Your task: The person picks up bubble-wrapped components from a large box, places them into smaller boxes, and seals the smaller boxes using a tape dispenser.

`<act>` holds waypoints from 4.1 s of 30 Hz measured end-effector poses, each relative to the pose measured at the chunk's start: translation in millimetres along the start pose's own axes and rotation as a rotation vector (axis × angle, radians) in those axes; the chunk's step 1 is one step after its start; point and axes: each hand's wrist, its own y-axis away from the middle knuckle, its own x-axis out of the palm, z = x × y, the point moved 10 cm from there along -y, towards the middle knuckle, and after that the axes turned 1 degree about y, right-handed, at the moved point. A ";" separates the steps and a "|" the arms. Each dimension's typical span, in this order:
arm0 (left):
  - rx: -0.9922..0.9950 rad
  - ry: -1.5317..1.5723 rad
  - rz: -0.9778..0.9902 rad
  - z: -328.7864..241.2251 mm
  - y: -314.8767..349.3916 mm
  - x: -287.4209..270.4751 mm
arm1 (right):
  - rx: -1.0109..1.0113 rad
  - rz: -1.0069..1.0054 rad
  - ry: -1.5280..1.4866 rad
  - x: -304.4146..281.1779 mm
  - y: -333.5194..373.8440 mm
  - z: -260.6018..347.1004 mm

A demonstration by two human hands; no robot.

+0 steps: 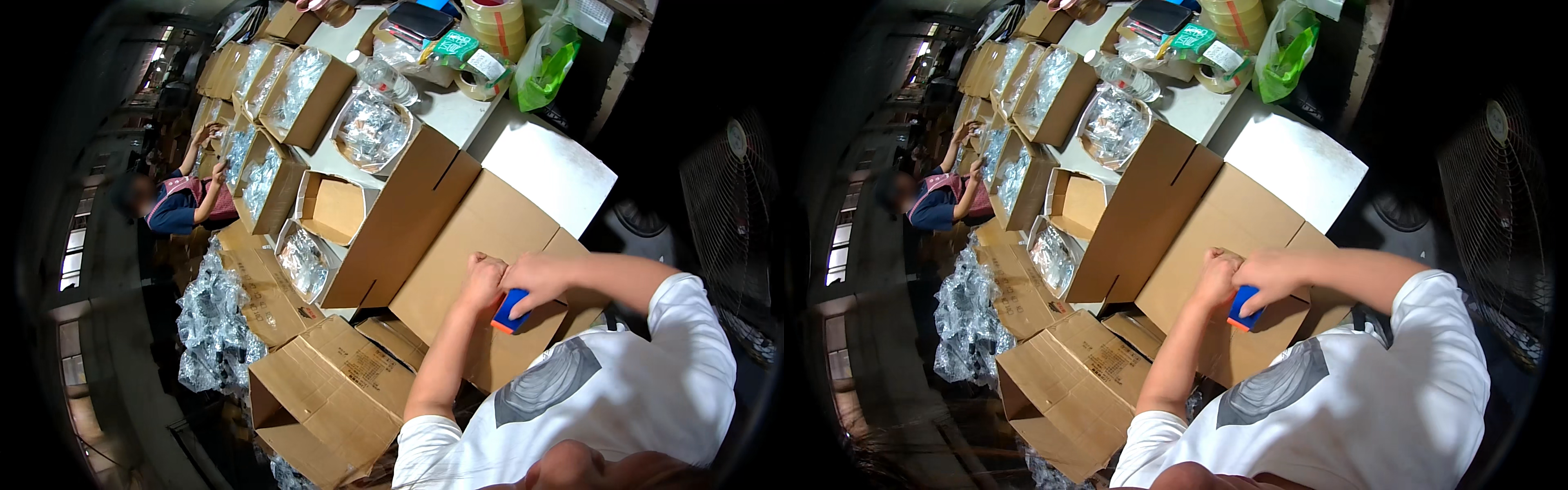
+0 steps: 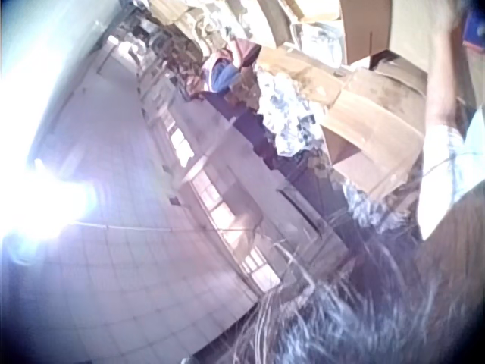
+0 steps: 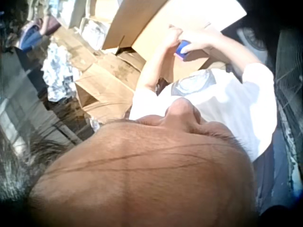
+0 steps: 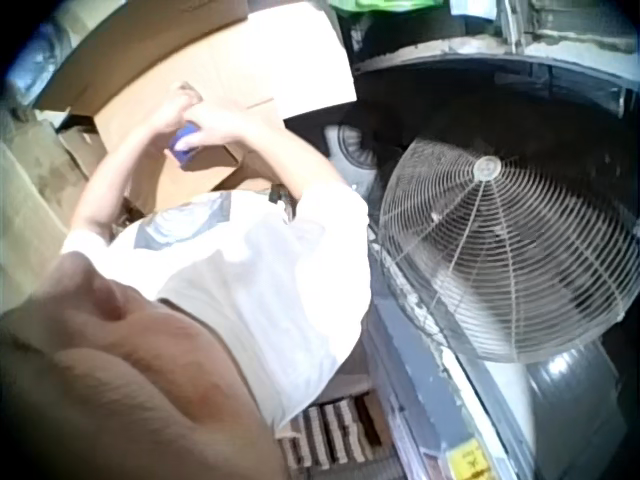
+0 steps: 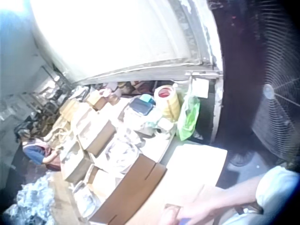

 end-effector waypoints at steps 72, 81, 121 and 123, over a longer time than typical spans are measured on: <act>-1.719 -0.191 -3.530 -708.5 689.5 592.8 | 0.320 1.358 -0.894 877.4 261.9 412.0; -0.786 0.535 -4.032 -667.9 673.9 662.3 | 0.156 1.733 -0.233 1015.6 456.9 454.1; -1.259 -0.104 0.525 226.8 715.7 -113.7 | 0.662 -0.651 -0.016 224.9 130.7 43.4; -1.232 0.116 0.478 254.1 716.7 -65.3 | 0.669 -0.633 -0.092 243.0 110.0 55.1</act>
